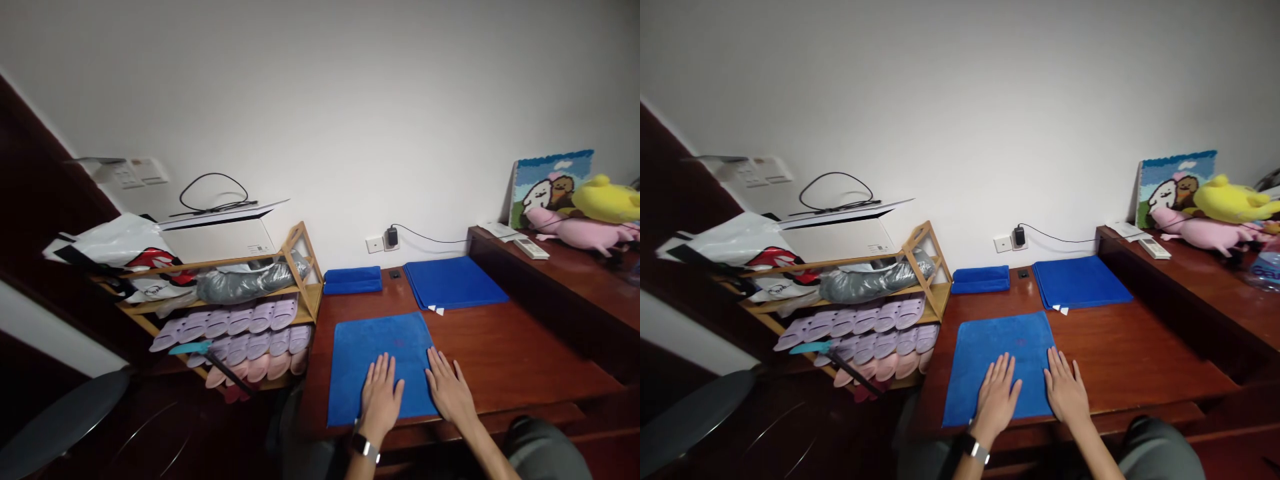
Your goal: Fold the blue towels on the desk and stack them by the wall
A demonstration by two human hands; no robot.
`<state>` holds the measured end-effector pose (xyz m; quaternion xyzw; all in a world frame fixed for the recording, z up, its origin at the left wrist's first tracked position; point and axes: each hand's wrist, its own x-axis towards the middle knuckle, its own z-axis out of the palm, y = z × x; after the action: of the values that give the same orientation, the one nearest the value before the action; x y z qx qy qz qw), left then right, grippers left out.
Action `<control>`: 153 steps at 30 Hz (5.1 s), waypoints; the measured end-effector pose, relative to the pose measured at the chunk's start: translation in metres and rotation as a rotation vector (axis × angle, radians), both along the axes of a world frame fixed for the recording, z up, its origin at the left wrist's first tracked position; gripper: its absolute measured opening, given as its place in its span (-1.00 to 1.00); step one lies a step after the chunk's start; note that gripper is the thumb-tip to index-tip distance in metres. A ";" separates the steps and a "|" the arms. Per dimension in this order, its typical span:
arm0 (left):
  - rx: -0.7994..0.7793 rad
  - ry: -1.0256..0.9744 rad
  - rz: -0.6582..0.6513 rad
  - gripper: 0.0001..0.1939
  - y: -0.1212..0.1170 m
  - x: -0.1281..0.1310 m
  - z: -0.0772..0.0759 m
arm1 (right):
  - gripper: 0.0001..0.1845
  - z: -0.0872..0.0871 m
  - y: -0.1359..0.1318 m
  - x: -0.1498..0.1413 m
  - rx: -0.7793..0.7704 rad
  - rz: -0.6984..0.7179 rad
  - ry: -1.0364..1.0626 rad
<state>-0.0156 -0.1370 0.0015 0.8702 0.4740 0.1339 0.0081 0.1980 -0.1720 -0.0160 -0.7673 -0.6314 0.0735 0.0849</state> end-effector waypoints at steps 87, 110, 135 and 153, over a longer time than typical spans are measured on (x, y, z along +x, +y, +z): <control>-0.048 0.092 0.363 -0.35 0.154 -0.089 0.003 | -0.24 0.006 0.133 0.029 -0.038 0.105 0.054; -0.063 0.093 0.320 -0.37 0.133 -0.073 -0.003 | -0.24 0.009 0.132 0.028 -0.032 0.102 0.038; -0.017 -0.021 -0.107 -0.39 0.037 0.053 0.006 | -0.27 0.012 0.080 0.020 -0.044 0.062 -0.007; 0.199 -0.006 0.339 -0.43 0.020 -0.106 -0.030 | -0.22 0.006 0.021 0.002 0.127 0.023 0.011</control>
<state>-0.1220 -0.1165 -0.0289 0.7741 0.5980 0.1822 -0.0993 0.2002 -0.1508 -0.0100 -0.7526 -0.6431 0.0387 0.1359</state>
